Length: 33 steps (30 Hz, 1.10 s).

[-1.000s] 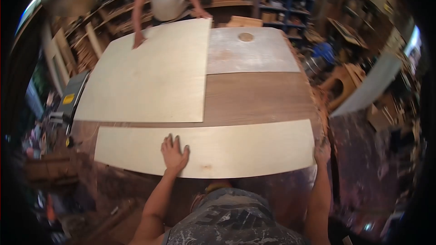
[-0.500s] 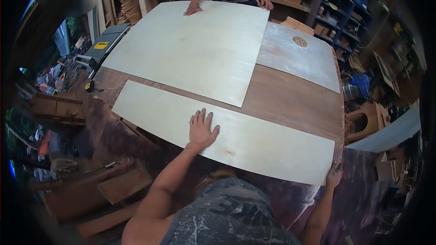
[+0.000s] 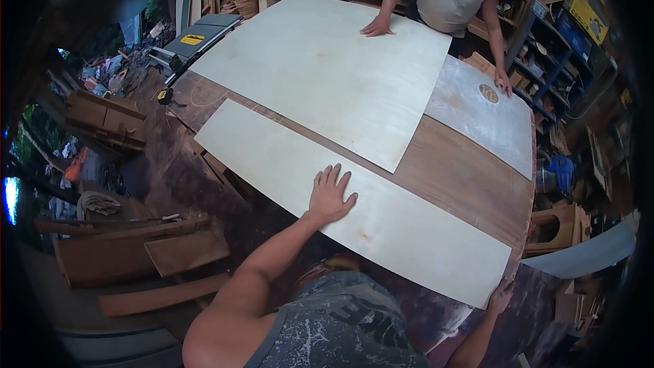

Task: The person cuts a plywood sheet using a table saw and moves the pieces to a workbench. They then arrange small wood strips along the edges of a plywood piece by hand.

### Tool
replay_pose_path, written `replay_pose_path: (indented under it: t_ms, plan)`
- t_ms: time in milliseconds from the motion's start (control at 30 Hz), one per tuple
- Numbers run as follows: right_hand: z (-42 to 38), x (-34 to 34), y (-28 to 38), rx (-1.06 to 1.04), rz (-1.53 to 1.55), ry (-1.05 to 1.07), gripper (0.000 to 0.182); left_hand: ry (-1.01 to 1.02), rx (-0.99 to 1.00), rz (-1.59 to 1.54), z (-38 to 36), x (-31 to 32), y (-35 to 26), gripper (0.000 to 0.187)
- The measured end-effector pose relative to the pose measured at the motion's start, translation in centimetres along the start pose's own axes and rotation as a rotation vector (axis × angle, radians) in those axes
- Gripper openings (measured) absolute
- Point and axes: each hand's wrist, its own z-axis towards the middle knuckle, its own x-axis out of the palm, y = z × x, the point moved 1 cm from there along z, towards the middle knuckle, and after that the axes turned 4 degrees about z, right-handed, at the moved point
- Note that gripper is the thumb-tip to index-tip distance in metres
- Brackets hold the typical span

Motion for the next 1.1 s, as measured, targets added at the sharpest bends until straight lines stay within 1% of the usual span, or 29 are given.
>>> replay_pose_path:
  t_ms: [33,133,200,267,333,433,533,600,633,667,733,833,933,1033,1067,1100]
  plan:
    - [-0.9,-1.1,1.6,0.050,-0.010,0.038,0.085,0.003,-0.004,-0.005,0.0,0.0,0.0,0.068]
    - [-0.2,0.2,0.2,-0.013,0.061,-0.011,0.086,-0.015,-0.013,-0.015,0.2,-0.1,-0.2,0.069]
    - [-1.2,-0.9,1.2,-0.015,-0.020,0.005,0.087,-0.016,-0.013,-0.016,0.1,0.0,-0.2,0.069]
    - [-0.2,0.2,-0.6,-0.061,-0.016,0.013,0.087,-0.012,-0.008,-0.010,0.3,0.1,-0.2,0.069]
    - [-2.3,-2.1,3.0,0.093,-0.009,0.071,0.084,-0.022,0.015,-0.018,0.3,0.4,-0.1,0.068]
    - [-2.7,-2.5,3.5,0.075,-0.059,0.022,0.081,-0.034,0.020,-0.027,0.0,0.3,-0.5,0.067]
    - [-3.8,-4.0,6.0,0.150,-0.053,0.058,0.079,-0.045,0.012,-0.022,0.0,0.0,-0.2,0.065]
    - [-0.9,-1.8,4.1,-0.004,-0.036,-0.037,0.078,-0.045,0.019,-0.014,0.3,0.5,-0.2,0.065]
    - [-1.8,-1.4,2.5,-0.061,-0.044,-0.065,0.077,-0.067,0.037,-0.020,0.9,0.2,-0.7,0.066]
    - [-3.0,-0.8,0.3,-0.048,-0.034,-0.068,0.076,-0.062,0.048,-0.017,1.1,0.1,-0.7,0.066]
    - [-2.9,-1.6,2.7,-0.059,0.010,-0.108,0.074,-0.051,0.050,-0.015,-0.1,0.5,-0.5,0.066]
    - [-3.3,-2.4,4.8,0.059,-0.052,-0.103,0.075,-0.078,0.032,-0.014,0.4,0.6,-0.1,0.065]
    - [-3.1,-2.4,4.3,0.022,-0.015,-0.087,0.077,-0.077,0.028,-0.012,0.0,0.6,-0.4,0.065]
    - [-2.8,-2.6,3.8,0.113,-0.052,0.024,0.076,-0.080,0.038,-0.003,0.2,0.6,-0.4,0.064]
    - [-2.2,-1.0,1.8,-0.011,-0.094,-0.054,0.077,-0.092,0.049,0.005,0.3,0.8,-0.3,0.064]
    - [-3.2,-2.3,3.2,-0.055,-0.122,-0.060,0.075,-0.102,0.063,0.008,0.2,1.2,-0.1,0.063]
